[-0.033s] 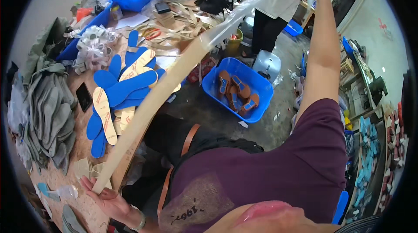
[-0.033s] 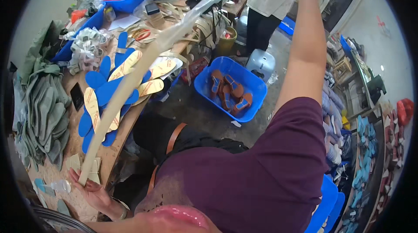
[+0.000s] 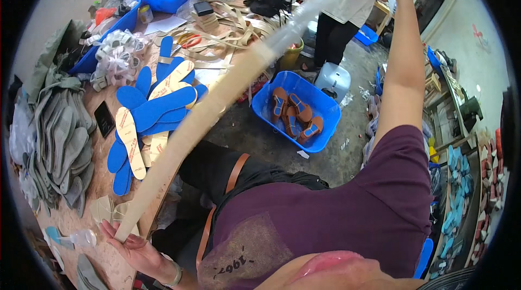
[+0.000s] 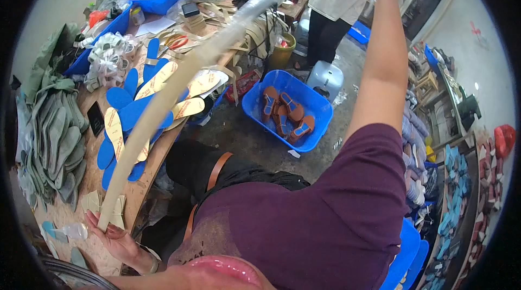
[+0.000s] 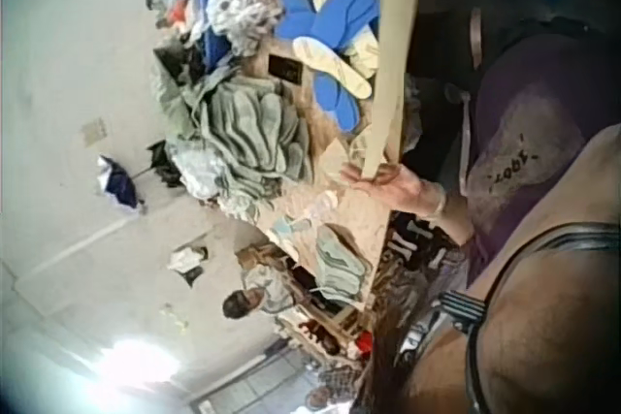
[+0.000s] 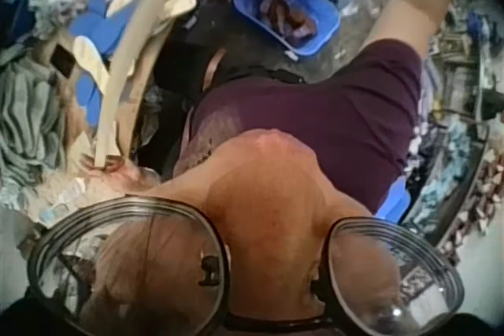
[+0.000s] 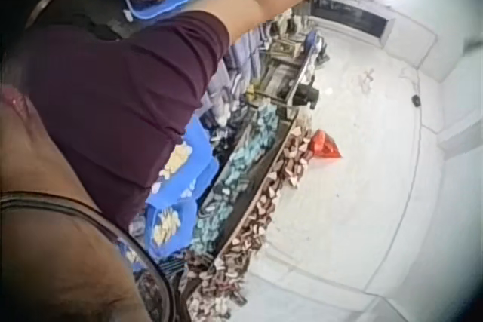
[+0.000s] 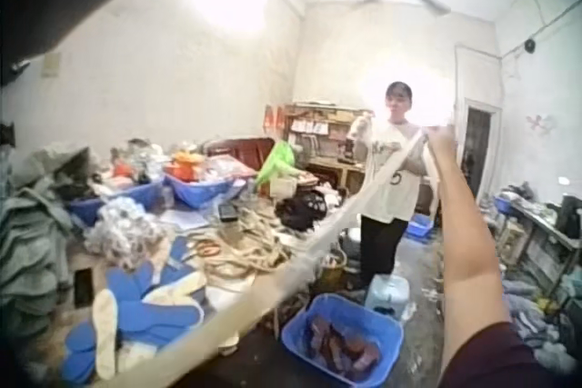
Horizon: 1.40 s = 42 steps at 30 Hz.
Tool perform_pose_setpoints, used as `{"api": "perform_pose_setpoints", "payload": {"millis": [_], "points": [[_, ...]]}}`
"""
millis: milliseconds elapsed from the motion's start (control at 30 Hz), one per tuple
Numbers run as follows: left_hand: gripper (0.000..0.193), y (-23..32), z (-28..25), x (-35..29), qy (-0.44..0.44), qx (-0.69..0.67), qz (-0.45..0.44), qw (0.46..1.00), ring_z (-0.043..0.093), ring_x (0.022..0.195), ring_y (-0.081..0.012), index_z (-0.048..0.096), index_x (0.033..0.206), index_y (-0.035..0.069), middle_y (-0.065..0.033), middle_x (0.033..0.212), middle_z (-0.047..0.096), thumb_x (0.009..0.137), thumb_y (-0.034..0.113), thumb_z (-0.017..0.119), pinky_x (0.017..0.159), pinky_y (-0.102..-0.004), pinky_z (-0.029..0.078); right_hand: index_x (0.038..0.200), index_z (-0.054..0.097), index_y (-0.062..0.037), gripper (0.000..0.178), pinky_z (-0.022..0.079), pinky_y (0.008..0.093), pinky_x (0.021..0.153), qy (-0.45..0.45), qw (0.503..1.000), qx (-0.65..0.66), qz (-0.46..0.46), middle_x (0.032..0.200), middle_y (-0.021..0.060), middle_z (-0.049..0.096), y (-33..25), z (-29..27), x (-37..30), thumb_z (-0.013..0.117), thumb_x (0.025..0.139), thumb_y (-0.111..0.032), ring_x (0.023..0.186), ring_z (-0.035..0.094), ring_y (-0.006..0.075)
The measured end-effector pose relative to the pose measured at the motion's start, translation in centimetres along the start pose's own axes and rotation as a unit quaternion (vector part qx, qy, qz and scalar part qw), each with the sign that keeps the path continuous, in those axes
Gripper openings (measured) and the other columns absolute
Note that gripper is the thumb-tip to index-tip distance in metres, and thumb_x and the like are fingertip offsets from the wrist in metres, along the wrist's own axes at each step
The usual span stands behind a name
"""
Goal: The person assembles sandals by hand in a workshop. They cut beige straps, peel adhesive backing from blue insoles, and attach the straps to the insoles. The person uses scissors to trim the straps and places the finished sandals into a blue bin.
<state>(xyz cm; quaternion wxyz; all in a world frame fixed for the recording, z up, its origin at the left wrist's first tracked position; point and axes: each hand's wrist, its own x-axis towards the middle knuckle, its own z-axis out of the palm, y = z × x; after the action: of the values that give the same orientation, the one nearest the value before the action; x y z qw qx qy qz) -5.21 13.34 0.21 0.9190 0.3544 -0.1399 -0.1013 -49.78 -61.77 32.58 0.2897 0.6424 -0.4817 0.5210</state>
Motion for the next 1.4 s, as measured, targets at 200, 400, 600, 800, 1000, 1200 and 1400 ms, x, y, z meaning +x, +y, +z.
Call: {"api": "perform_pose_setpoints", "payload": {"millis": [200,400,600,800,1000,1200,1400], "points": [[0.042,2.8,-5.5,4.0,0.046,-0.034,0.032,0.998,0.055,0.114,-0.0203,0.034,0.142,0.005,-0.0122,0.143,0.041,0.101,0.016,0.036,0.09,-0.0243,0.054,0.093,0.065,-0.0055,0.037,0.047,0.0409,0.064,-0.223,0.923,-0.128,0.286,0.083,0.0165,0.064,16.2,10.5,-22.5,0.059,0.082,-0.04,0.073,0.061,0.0321],[0.046,-0.1,3.9,3.5,0.104,0.089,0.028,0.99,0.054,0.111,-0.0233,0.039,0.137,0.01,-0.0096,0.13,0.051,0.1,0.036,0.043,0.091,-0.035,0.05,0.081,0.058,-0.0054,0.016,0.038,0.0266,0.039,-0.239,0.725,0.259,0.592,0.063,0.0052,0.055,19.7,15.3,-43.2,0.061,0.084,-0.021,0.048,0.051,0.0158],[0.044,0.1,6.2,0.6,-0.121,0.125,0.154,0.973,0.056,0.077,-0.0185,0.052,0.12,0.007,-0.0118,0.096,0.06,0.1,0.043,0.037,0.065,-0.0303,0.048,0.095,0.067,-0.0034,0.028,0.049,0.0435,0.081,-0.514,0.73,0.108,-0.438,0.098,0.0132,0.067,-4.4,15.2,-65.9,0.05,0.088,-0.024,0.091,0.064,0.0293],[0.032,7.8,12.4,-2.3,-0.297,0.283,0.45,0.793,0.057,0.082,-0.0202,0.06,0.091,0.011,-0.0125,0.096,0.064,0.096,0.04,0.049,0.073,-0.0327,0.044,0.095,0.067,-0.0039,0.027,0.049,0.0436,0.081,-0.746,0.515,0.197,-0.374,0.098,0.0132,0.067,-18.3,6.0,-72.3,0.05,0.088,-0.023,0.092,0.064,0.0296],[0.007,7.8,16.8,-4.7,-0.159,0.257,0.593,0.746,0.052,0.079,-0.0073,0.066,0.082,0.021,0.0101,0.082,0.06,0.087,0.025,0.066,0.071,-0.0268,0.037,0.095,0.067,-0.0045,0.026,0.048,0.0436,0.082,-0.738,0.442,0.124,-0.494,0.098,0.0131,0.067,-15.2,8.8,-73.2,0.049,0.088,-0.022,0.092,0.064,0.0299],[0.006,6.5,18.1,-5.1,-0.151,0.299,0.606,0.721,0.051,0.08,-0.006,0.067,0.081,0.023,0.0111,0.081,0.059,0.087,0.025,0.066,0.07,-0.0265,0.036,0.098,0.067,-0.0057,0.025,0.048,0.0437,0.082,-0.618,0.491,0.263,-0.555,0.1,0.0144,0.067,-21.7,17.9,-78.0,0.049,0.088,-0.021,0.093,0.063,0.0317],[0.006,4.1,20.0,-5.1,-0.151,0.341,0.583,0.722,0.049,0.082,-0.0048,0.067,0.081,0.024,0.0122,0.08,0.059,0.086,0.025,0.065,0.07,-0.0263,0.036,0.105,0.067,-0.0036,0.028,0.049,0.0421,0.083,-0.641,0.57,0.511,-0.063,0.104,0.0196,0.065,-27.9,7.8,-76.3,0.052,0.089,-0.021,0.095,0.062,0.0344]]}}
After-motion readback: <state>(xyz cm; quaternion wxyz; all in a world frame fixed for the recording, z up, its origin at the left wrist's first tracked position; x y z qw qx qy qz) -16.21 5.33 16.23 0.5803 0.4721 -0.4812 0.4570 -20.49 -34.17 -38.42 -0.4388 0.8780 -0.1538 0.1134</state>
